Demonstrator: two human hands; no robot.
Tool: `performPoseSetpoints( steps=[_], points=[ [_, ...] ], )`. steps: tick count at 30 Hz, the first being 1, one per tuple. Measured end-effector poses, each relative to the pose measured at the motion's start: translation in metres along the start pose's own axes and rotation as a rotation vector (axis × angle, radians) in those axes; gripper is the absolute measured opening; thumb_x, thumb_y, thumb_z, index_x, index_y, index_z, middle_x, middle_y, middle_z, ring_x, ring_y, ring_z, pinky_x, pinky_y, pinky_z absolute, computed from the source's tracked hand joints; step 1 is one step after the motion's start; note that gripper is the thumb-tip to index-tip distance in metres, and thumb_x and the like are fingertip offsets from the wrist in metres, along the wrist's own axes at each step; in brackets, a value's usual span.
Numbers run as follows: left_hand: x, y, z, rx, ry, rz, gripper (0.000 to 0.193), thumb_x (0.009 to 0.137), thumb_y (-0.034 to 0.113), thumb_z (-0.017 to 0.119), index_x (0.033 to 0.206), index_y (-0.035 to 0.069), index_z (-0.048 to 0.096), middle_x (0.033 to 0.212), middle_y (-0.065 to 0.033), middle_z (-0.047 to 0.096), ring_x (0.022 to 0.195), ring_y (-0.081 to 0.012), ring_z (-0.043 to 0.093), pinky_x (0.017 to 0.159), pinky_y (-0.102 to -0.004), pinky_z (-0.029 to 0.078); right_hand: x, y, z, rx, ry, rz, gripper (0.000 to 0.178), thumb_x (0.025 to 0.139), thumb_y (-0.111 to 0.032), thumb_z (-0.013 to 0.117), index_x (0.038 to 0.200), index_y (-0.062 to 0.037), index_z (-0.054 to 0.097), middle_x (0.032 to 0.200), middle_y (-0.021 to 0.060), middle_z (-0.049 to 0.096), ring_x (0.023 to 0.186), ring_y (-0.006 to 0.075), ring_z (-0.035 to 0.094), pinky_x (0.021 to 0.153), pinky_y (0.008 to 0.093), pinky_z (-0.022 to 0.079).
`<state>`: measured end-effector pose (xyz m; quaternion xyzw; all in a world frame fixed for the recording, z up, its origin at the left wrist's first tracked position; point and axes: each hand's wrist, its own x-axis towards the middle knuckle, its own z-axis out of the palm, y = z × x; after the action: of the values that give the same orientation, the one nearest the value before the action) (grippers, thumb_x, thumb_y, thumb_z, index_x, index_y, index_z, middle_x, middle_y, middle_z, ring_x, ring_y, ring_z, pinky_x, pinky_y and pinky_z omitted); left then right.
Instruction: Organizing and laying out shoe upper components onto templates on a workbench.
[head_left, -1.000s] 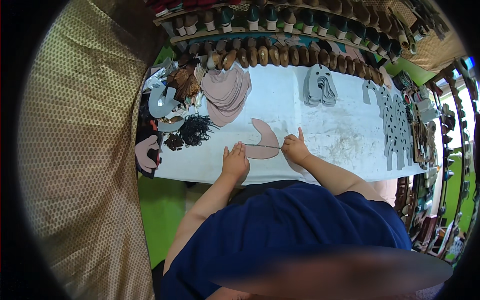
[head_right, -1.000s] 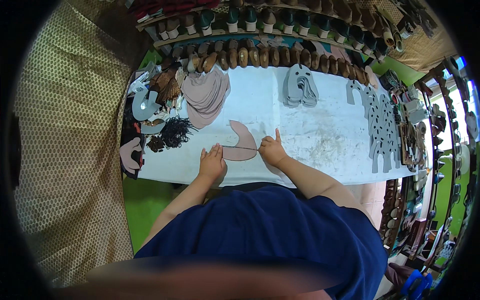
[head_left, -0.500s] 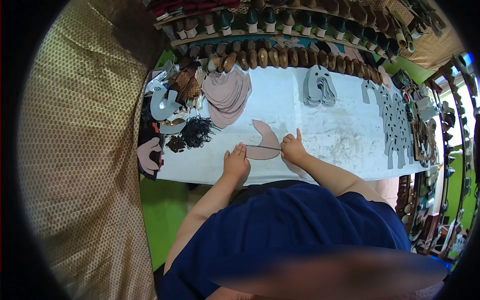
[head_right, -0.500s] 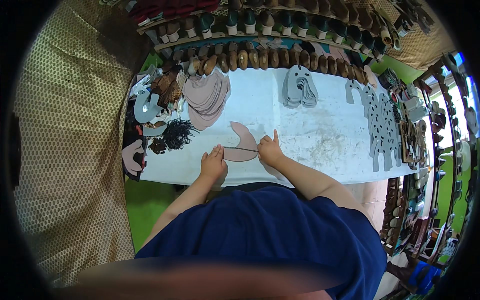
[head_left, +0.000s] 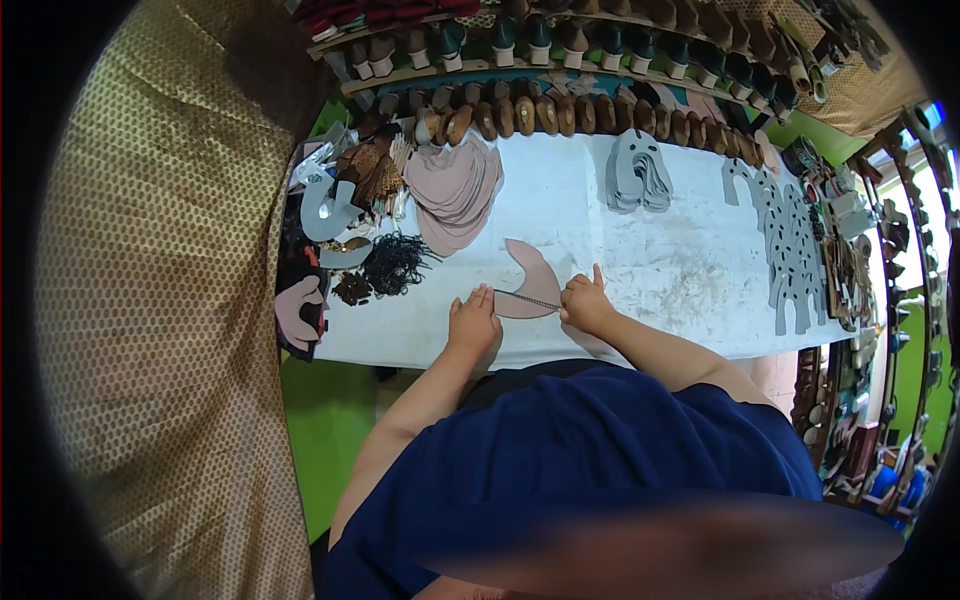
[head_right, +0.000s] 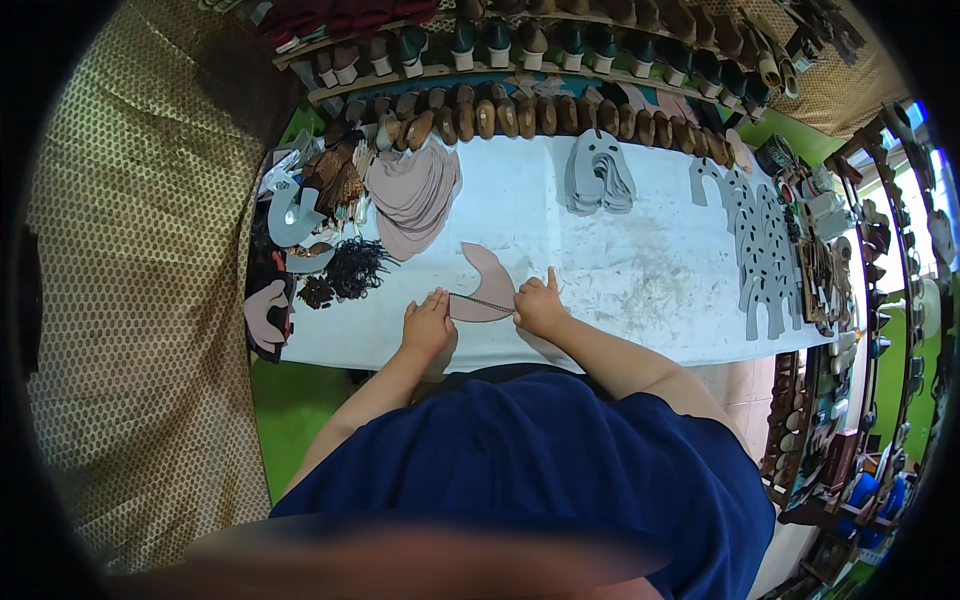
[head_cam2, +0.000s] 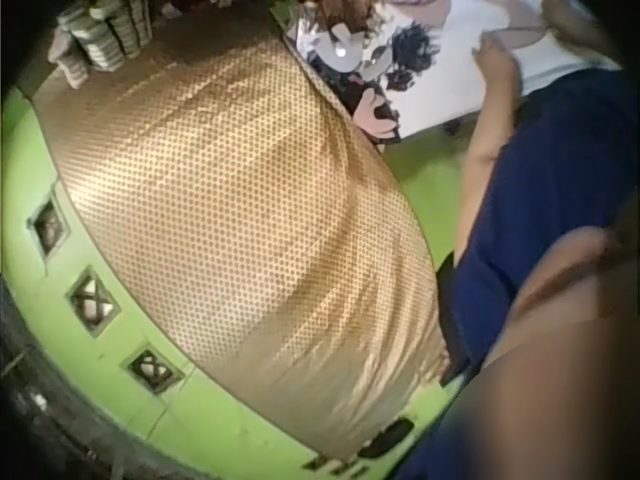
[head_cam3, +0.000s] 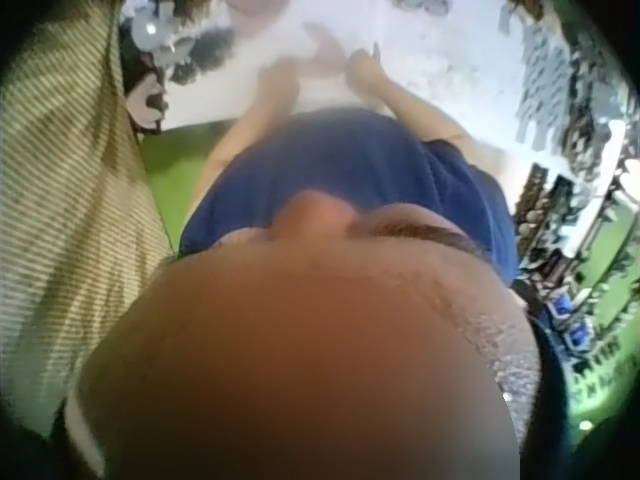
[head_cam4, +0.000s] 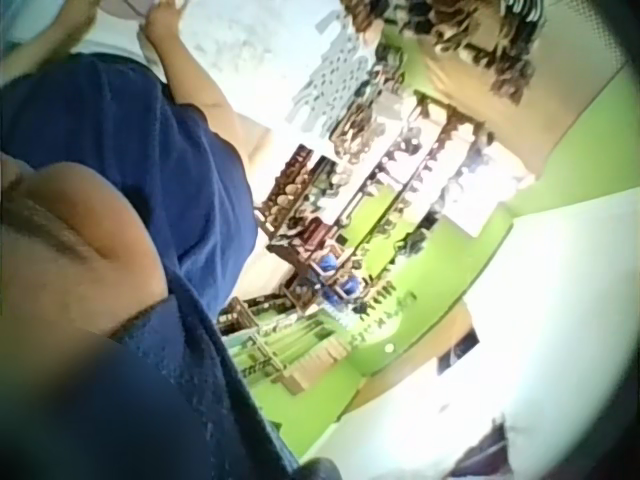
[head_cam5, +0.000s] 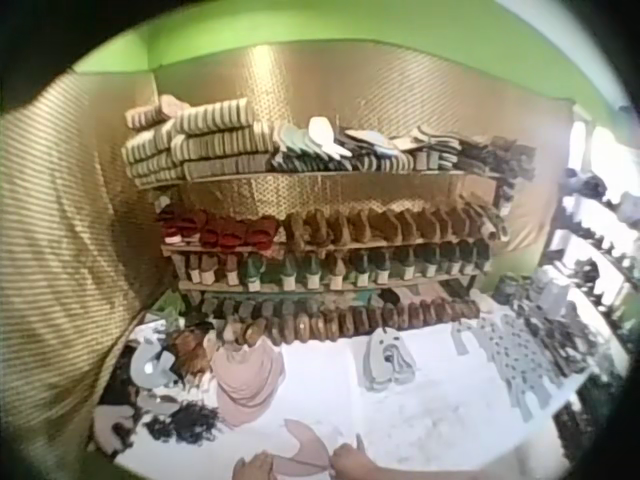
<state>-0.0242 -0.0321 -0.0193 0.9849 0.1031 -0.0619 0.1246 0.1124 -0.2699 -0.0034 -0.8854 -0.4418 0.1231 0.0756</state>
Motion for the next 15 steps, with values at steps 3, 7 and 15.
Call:
performPoseSetpoints(
  steps=[3,7,15],
  points=[
    [0.000,0.004,-0.007,0.011,-0.025,0.002,0.054,0.091,0.023,0.050,0.143,0.010,0.048,0.152,-0.0103,0.046,0.137,-0.0233,0.047,0.112,-0.0543,0.031,-0.001,-0.001,0.002,0.009,-0.033,0.016,0.020,0.078,-0.026,0.068,0.084,-0.0075,0.071,0.098,0.0069,0.065,0.110,0.0263,0.055,0.112,0.0707,0.020],
    [0.000,0.010,-0.013,0.050,-0.075,0.014,0.055,0.093,0.023,0.048,0.146,0.011,0.045,0.153,-0.0133,0.043,0.139,-0.0266,0.044,0.112,-0.0541,0.031,-0.006,0.002,0.011,-0.006,0.058,-0.023,0.017,0.080,-0.024,0.066,0.083,-0.0082,0.072,0.097,0.0057,0.065,0.111,0.0248,0.055,0.113,0.0697,0.018],
    [0.003,0.015,0.005,0.151,-0.067,0.009,0.058,0.093,0.021,0.047,0.149,0.008,0.040,0.154,-0.0170,0.039,0.141,-0.0301,0.041,0.112,-0.0531,0.032,-0.010,0.001,0.022,-0.103,0.150,-0.115,0.014,0.084,-0.014,0.057,0.083,-0.0093,0.071,0.095,0.0050,0.063,0.111,0.0229,0.055,0.114,0.0691,0.017]
  ],
)
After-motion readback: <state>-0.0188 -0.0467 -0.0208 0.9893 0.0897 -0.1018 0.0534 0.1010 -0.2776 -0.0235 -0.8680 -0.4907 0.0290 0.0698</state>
